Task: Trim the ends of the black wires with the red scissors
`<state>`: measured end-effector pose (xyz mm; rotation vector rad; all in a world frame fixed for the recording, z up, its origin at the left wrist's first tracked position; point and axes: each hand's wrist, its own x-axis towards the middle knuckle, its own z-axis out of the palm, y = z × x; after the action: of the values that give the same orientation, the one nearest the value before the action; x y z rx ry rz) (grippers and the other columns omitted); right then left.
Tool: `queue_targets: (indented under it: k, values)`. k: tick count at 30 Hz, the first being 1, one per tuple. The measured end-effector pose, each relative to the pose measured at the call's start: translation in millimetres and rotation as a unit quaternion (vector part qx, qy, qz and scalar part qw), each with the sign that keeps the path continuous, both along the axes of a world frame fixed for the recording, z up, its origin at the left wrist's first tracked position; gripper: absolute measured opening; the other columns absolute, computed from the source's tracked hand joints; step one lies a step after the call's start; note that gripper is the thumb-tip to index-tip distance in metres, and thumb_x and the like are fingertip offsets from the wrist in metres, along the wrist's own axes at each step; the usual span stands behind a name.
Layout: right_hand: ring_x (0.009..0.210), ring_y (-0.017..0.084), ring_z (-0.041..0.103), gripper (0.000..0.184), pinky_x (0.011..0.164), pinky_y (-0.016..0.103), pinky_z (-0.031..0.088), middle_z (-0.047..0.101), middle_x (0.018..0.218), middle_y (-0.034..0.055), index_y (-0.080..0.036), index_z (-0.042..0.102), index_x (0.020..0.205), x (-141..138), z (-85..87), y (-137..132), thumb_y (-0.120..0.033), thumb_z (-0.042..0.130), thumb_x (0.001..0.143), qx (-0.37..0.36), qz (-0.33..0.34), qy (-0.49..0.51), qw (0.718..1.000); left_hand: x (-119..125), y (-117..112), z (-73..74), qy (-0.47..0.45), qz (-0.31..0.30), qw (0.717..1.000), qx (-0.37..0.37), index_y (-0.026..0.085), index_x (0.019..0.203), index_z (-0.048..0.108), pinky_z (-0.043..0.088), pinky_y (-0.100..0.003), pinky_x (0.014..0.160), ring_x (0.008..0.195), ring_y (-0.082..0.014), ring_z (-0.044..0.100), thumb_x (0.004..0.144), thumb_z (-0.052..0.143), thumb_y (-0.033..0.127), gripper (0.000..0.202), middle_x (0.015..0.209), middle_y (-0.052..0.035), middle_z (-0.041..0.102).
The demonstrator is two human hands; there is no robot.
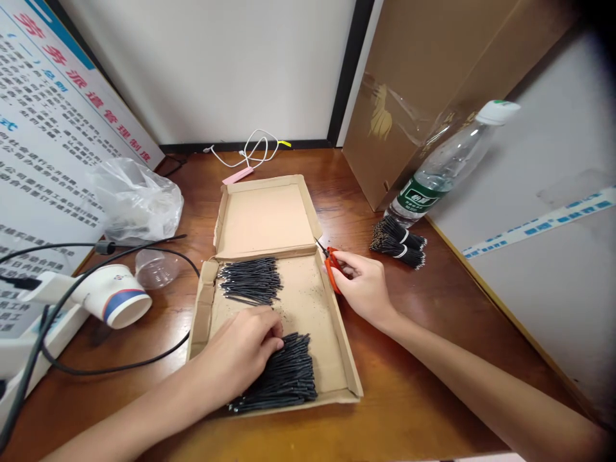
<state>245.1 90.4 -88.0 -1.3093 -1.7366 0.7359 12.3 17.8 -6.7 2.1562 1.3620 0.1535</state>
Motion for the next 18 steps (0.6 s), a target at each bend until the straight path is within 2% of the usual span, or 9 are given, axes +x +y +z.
queue_targets:
  k: [6, 11, 14, 18]
  values:
    - [0.101, 0.024, 0.062, 0.032, 0.083, 0.042, 0.054, 0.060, 0.122, 0.0081, -0.016, 0.059, 0.121, -4.3, 0.8, 3.1, -0.033, 0.060, 0.094, -0.030, -0.004, 0.051, 0.998, -4.3, 4.6, 11.5, -0.007, 0.047, 0.999, 0.005, 0.018, 0.073, 0.061, 0.042, -0.028, 0.062, 0.069, -0.0191, 0.061, 0.085, 0.059, 0.009, 0.015, 0.072, -0.0008, 0.066]
    - [0.101, 0.023, 0.062, 0.032, 0.084, 0.042, 0.054, 0.060, 0.122, 0.0085, -0.017, 0.058, 0.122, -9.2, 0.6, 5.5, -0.033, 0.059, 0.094, -0.043, -0.009, 0.080, 0.996, -7.0, 11.0, 21.8, -0.025, 0.057, 0.998, -0.010, 0.020, 0.076, 0.058, 0.041, -0.024, 0.051, 0.051, -0.0149, 0.059, 0.089, 0.051, 0.010, 0.017, 0.055, 0.0045, 0.059]
    - [0.101, 0.023, 0.063, 0.032, 0.084, 0.042, 0.054, 0.060, 0.122, 0.0086, -0.017, 0.058, 0.122, -9.8, 1.9, 6.0, -0.033, 0.059, 0.094, -0.050, -0.002, 0.082, 0.995, -6.4, 14.4, 22.8, -0.043, 0.052, 0.997, -0.026, 0.019, 0.075, 0.057, 0.040, -0.021, 0.045, 0.041, -0.0123, 0.056, 0.087, 0.049, 0.008, 0.019, 0.048, 0.0065, 0.056]
    - [0.101, 0.023, 0.063, 0.032, 0.084, 0.043, 0.054, 0.060, 0.122, 0.0088, -0.017, 0.058, 0.122, -9.2, 3.2, 6.0, -0.033, 0.059, 0.095, -0.051, 0.008, 0.081, 0.995, -5.9, 14.9, 20.7, -0.065, 0.062, 0.995, -0.045, 0.017, 0.075, 0.060, 0.039, -0.018, 0.038, 0.036, -0.0110, 0.056, 0.084, 0.045, 0.005, 0.021, 0.049, 0.0046, 0.058]
